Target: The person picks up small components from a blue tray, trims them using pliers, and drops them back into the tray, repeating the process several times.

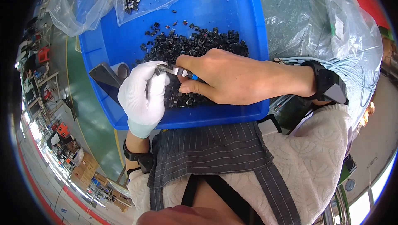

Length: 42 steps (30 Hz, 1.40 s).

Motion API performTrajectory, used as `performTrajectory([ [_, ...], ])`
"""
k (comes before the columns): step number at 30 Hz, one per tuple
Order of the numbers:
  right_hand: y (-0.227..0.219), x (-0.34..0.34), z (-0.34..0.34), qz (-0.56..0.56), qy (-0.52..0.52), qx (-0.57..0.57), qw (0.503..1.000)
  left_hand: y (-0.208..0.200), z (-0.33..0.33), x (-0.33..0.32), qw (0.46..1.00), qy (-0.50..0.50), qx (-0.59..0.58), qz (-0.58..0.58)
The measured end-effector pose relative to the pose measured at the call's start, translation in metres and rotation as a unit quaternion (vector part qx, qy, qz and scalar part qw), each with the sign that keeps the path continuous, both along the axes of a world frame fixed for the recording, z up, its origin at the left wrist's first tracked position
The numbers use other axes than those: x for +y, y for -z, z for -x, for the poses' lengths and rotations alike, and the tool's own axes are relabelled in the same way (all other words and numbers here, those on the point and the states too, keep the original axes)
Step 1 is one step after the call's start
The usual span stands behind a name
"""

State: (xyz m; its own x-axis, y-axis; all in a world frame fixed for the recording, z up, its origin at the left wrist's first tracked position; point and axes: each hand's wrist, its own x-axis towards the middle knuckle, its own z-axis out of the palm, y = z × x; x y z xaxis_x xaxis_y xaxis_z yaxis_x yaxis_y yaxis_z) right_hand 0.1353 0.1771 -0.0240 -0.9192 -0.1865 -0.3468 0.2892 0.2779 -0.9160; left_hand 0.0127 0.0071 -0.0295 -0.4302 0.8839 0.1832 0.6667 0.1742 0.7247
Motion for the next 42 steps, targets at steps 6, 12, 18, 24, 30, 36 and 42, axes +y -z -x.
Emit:
performTrajectory([
  [6, -0.001, -0.001, 0.000, 0.019, 0.005, 0.026, 0.999, 0.003, 0.001, 0.002, 0.999, -0.003, -0.003, -0.054],
  [12, 0.006, -0.002, 0.001, 0.002, -0.017, 0.034, 0.999, -0.016, 0.010, 0.001, 0.952, -0.024, -0.292, 0.089],
  [18, -0.004, 0.002, 0.004, 0.029, -0.030, 0.010, 0.999, -0.019, 0.015, 0.000, 0.950, 0.007, -0.292, 0.112],
  [24, -0.004, 0.002, 0.004, 0.022, -0.027, -0.007, 0.999, -0.014, 0.017, 0.002, 0.948, 0.004, -0.292, 0.127],
  [30, -0.002, 0.000, 0.004, -0.002, -0.027, -0.002, 1.000, -0.018, 0.018, 0.001, 0.942, 0.002, -0.303, 0.145],
  [36, 0.003, -0.001, 0.001, -0.029, -0.006, 0.023, 0.999, -0.022, 0.016, 0.004, 0.896, -0.033, -0.403, 0.182],
  [42, -0.003, -0.003, 0.003, -0.009, 0.011, 0.027, 1.000, 0.003, 0.005, -0.003, 0.998, 0.002, 0.056, -0.013],
])
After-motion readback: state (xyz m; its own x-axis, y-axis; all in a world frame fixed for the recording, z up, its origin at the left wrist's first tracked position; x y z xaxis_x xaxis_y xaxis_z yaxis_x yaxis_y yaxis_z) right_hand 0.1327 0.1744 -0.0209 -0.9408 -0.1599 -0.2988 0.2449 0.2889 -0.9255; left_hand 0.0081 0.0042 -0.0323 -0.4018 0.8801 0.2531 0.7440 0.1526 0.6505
